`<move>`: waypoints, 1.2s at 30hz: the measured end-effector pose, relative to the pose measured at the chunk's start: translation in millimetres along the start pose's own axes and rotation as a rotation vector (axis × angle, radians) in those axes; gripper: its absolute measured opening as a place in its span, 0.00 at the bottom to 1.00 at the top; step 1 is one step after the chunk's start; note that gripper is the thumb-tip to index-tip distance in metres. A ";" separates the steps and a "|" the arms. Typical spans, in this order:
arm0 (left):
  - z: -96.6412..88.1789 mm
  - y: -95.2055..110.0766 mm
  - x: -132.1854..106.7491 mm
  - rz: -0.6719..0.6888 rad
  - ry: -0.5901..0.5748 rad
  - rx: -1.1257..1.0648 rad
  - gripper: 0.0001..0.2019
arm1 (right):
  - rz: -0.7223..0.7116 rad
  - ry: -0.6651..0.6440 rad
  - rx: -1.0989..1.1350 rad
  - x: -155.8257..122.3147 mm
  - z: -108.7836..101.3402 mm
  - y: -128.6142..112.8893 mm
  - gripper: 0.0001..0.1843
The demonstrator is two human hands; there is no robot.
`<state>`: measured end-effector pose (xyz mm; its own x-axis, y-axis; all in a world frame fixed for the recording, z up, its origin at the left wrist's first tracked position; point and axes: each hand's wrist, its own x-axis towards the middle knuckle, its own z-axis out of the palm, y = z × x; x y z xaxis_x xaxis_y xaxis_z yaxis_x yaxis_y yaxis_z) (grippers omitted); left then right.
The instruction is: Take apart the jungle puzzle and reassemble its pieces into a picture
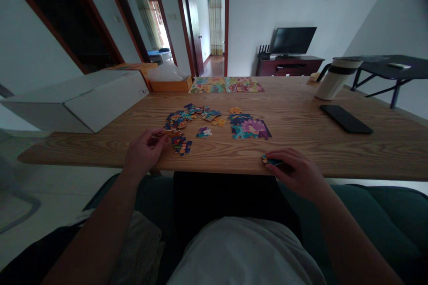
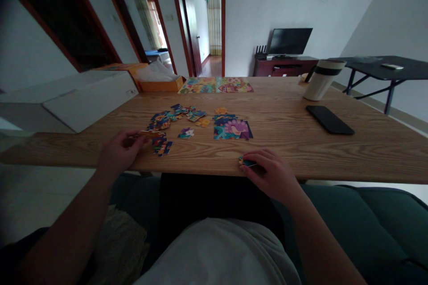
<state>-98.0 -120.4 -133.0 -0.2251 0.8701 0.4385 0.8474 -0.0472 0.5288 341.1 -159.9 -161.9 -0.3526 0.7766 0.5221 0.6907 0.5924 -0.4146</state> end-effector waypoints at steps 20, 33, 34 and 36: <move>0.7 -3.2 3.4 0.203 -0.186 0.035 0.14 | -0.034 0.034 -0.035 -1.4 3.5 -0.4 0.10; -2.1 -4.4 5.9 0.237 -0.070 0.041 0.07 | -0.030 0.041 -0.044 -1.1 4.0 -1.4 0.10; -2.6 -7.3 7.6 0.221 -0.045 0.045 0.07 | -0.031 0.043 -0.042 -1.0 3.9 -1.5 0.10; -5.0 -14.0 11.5 0.152 -0.005 0.072 0.08 | -0.037 0.044 -0.041 -1.0 3.9 -1.2 0.10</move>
<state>-114.9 -112.1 -131.7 -0.0898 0.8579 0.5059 0.9038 -0.1432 0.4034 338.2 -160.5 -164.8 -0.3509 0.7438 0.5688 0.7034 0.6104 -0.3642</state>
